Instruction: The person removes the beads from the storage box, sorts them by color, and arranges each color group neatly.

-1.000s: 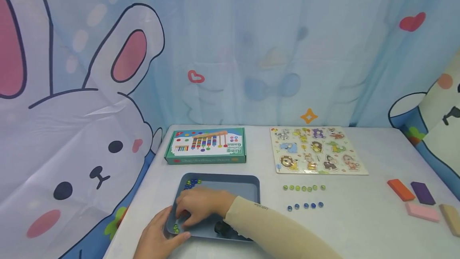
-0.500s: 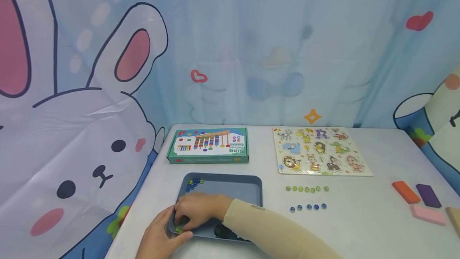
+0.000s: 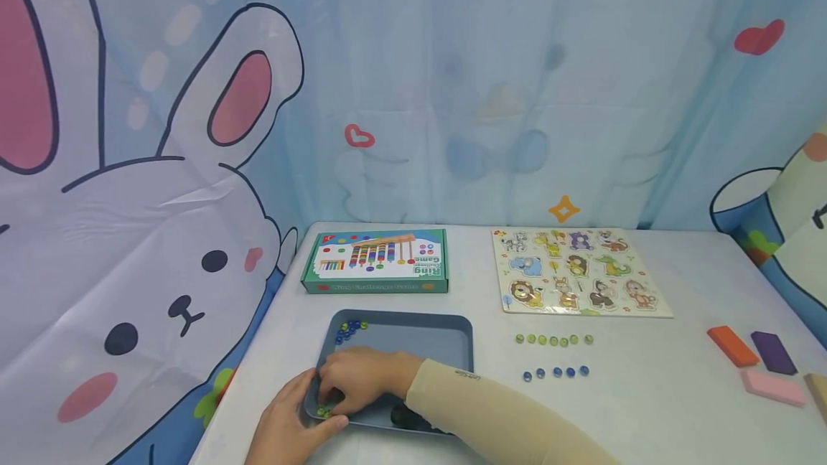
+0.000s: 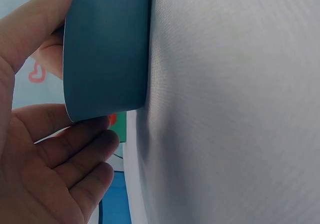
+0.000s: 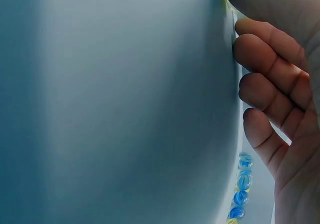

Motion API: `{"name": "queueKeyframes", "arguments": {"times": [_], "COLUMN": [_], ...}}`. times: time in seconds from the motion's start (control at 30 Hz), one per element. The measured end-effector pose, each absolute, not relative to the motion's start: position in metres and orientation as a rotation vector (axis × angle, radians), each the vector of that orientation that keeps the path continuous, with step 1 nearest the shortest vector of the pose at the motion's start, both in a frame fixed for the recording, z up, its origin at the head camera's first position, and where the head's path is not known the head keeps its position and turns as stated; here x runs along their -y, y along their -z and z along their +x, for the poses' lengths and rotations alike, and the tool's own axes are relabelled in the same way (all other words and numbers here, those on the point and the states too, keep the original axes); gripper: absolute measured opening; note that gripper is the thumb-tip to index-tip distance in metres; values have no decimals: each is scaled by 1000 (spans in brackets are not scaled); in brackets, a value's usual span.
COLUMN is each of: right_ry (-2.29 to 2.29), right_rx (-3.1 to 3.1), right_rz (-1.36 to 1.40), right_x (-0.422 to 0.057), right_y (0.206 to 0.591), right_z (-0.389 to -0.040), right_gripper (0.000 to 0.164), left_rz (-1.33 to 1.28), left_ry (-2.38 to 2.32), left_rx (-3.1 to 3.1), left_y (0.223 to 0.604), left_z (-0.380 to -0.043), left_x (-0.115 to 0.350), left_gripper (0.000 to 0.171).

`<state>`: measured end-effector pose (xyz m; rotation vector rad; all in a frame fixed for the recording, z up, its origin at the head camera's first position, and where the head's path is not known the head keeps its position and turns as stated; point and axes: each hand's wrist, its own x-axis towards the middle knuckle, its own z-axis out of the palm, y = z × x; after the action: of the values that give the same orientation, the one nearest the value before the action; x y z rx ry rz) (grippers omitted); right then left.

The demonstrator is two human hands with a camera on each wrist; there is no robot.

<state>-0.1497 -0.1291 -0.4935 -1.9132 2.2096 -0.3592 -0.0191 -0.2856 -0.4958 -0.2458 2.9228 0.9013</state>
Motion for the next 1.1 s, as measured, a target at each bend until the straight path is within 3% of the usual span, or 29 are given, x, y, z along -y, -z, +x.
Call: {"name": "queueKeyframes", "arguments": {"times": [0.17,0.7,1.1], "right_ry": [350,443,897], "right_rx": [-2208,-2181,-2420], "right_rz": [-1901,-1912,-1787], "right_x": [126,117,52], "right_y": [495,494,436], "right_z": [-149,-159,-183], "right_gripper": [9,9,8], "left_rz": [-260,-245,-332], "left_ry": [-902,-896,-836], "left_rx": [-2917,-2909,-2872], "left_y": [496,498,492], "left_z": [-19,-20,-22], "left_x": [284,283,281], "left_gripper": [113,112,117]}}
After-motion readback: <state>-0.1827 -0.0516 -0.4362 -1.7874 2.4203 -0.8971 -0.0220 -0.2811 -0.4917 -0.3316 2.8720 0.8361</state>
